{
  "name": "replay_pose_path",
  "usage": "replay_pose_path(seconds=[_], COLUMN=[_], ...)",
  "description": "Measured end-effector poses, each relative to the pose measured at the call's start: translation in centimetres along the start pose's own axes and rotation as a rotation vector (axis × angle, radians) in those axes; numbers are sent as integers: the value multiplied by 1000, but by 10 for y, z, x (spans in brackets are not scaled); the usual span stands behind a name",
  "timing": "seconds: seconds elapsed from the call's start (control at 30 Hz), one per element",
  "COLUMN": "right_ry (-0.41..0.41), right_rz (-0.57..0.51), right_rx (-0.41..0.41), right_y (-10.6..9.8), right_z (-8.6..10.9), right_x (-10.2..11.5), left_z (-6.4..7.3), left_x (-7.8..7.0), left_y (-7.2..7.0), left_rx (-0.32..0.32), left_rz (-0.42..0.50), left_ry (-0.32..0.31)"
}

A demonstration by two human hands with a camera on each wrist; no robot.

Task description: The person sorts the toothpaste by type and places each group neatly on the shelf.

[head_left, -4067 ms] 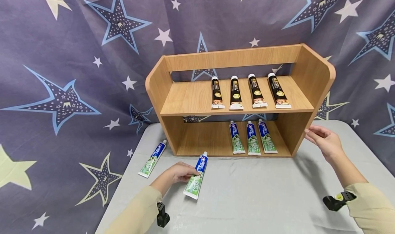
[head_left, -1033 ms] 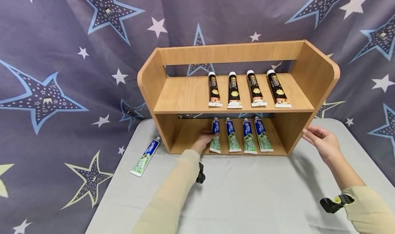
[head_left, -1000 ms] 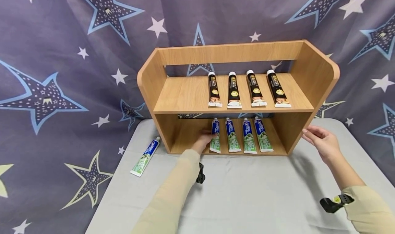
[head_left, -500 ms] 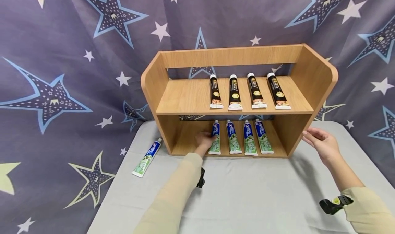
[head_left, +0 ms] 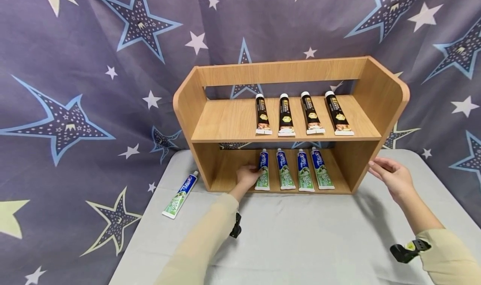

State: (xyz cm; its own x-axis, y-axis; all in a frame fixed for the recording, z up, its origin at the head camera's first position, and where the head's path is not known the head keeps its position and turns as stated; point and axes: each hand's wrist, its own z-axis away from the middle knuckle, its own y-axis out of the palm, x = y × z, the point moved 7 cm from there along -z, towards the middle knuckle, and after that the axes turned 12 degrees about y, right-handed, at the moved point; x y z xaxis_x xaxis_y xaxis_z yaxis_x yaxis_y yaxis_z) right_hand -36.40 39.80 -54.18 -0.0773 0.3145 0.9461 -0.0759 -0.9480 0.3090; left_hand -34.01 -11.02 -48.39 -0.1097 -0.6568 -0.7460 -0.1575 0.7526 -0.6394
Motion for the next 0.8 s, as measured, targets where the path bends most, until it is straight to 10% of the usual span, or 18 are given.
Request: replay_pose_path(seconds=[0.8], right_ry=[12], right_rz=[-5], right_rx=[12], right_y=[8], right_z=[7], right_x=[5], left_z=[47], left_x=[9], left_y=[-32], left_rx=[118], left_rz=[350], left_ry=[127])
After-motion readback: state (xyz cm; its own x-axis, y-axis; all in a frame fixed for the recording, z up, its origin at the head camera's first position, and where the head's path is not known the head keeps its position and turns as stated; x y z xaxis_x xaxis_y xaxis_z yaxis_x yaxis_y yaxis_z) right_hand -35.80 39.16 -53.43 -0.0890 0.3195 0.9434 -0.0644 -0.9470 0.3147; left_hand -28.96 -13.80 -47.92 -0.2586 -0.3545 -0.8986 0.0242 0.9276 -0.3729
